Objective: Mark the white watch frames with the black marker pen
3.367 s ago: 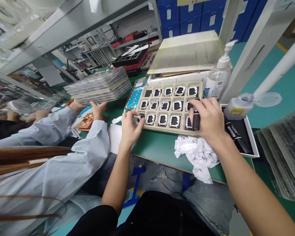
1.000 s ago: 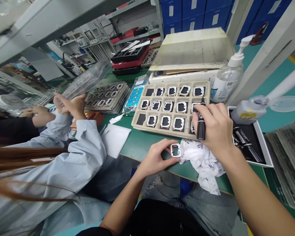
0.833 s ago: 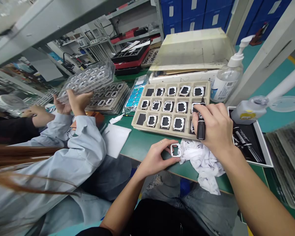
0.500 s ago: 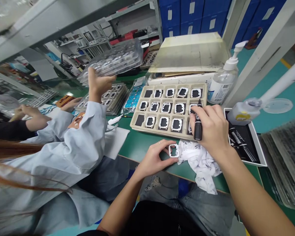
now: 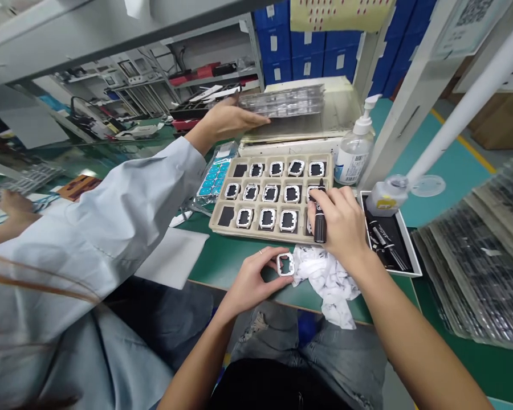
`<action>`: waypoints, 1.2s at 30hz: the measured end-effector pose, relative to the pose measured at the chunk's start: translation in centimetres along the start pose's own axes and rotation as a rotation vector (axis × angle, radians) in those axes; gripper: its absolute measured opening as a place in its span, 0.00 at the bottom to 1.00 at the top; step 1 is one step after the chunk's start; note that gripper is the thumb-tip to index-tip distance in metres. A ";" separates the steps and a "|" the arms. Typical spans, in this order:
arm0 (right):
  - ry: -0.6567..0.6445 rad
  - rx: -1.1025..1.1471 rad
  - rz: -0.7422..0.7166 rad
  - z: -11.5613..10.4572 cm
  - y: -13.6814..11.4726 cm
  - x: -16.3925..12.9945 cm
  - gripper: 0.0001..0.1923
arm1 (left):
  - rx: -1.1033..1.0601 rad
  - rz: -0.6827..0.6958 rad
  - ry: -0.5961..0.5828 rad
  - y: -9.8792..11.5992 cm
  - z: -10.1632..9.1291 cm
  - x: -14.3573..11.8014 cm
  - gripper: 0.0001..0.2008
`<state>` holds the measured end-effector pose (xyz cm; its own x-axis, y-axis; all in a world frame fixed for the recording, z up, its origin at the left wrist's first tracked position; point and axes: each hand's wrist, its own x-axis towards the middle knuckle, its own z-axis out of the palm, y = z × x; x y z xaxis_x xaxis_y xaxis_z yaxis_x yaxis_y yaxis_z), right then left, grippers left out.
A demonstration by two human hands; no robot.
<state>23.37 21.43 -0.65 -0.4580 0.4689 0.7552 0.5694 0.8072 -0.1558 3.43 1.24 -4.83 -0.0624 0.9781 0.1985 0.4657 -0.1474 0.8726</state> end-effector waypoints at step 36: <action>-0.058 0.018 0.010 -0.9 0.0 0.3 0.24 | -0.013 -0.013 -0.038 -0.8 0.3 0.7 0.30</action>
<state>23.86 21.19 0.14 -0.4917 0.4966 0.7153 0.5617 0.8086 -0.1753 3.29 2.09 -5.57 -0.0350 0.9847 0.1705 0.4537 -0.1363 0.8806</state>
